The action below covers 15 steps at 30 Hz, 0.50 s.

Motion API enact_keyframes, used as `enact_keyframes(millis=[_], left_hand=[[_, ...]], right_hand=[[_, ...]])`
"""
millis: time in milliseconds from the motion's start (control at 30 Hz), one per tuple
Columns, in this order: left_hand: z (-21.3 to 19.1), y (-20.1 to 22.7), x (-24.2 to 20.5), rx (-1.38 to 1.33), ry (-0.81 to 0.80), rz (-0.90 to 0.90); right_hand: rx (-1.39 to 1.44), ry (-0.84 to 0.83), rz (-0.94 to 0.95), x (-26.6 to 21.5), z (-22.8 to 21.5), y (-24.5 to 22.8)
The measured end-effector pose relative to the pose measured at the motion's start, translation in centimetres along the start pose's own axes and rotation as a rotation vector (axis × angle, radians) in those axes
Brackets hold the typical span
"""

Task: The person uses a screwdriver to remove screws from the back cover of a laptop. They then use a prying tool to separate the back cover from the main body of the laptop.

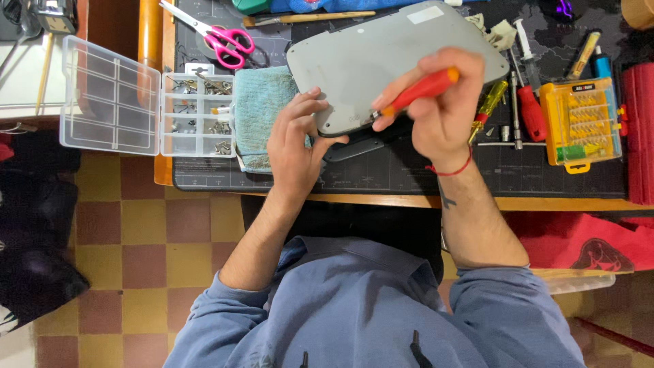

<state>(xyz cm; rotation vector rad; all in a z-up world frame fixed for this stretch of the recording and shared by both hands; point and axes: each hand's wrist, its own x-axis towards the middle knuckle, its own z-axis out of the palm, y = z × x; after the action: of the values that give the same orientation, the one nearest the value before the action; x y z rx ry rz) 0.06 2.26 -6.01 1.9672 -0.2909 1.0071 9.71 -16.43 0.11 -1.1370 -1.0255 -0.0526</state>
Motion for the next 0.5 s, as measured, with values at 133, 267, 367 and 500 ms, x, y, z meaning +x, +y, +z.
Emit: enact_keyframes(millis=[133, 267, 367, 500], left_hand=[[0.1, -0.2, 0.0, 0.001, 0.026, 0.035], [0.7, -0.6, 0.0, 0.065, 0.096, 0.118], [0.8, -0.6, 0.3, 0.082, 0.18, 0.179], [0.9, -0.8, 0.0, 0.078, 0.226, 0.223]], right_hand=[[-0.112, -0.091, -0.063, -0.8, 0.0, -0.2], [-0.188, -0.078, -0.001, -1.5, 0.4, -0.5], [-0.288, -0.047, -0.011, -1.0, 0.5, -0.7], [-0.319, -0.033, -0.017, -1.6, 0.3, 0.4]])
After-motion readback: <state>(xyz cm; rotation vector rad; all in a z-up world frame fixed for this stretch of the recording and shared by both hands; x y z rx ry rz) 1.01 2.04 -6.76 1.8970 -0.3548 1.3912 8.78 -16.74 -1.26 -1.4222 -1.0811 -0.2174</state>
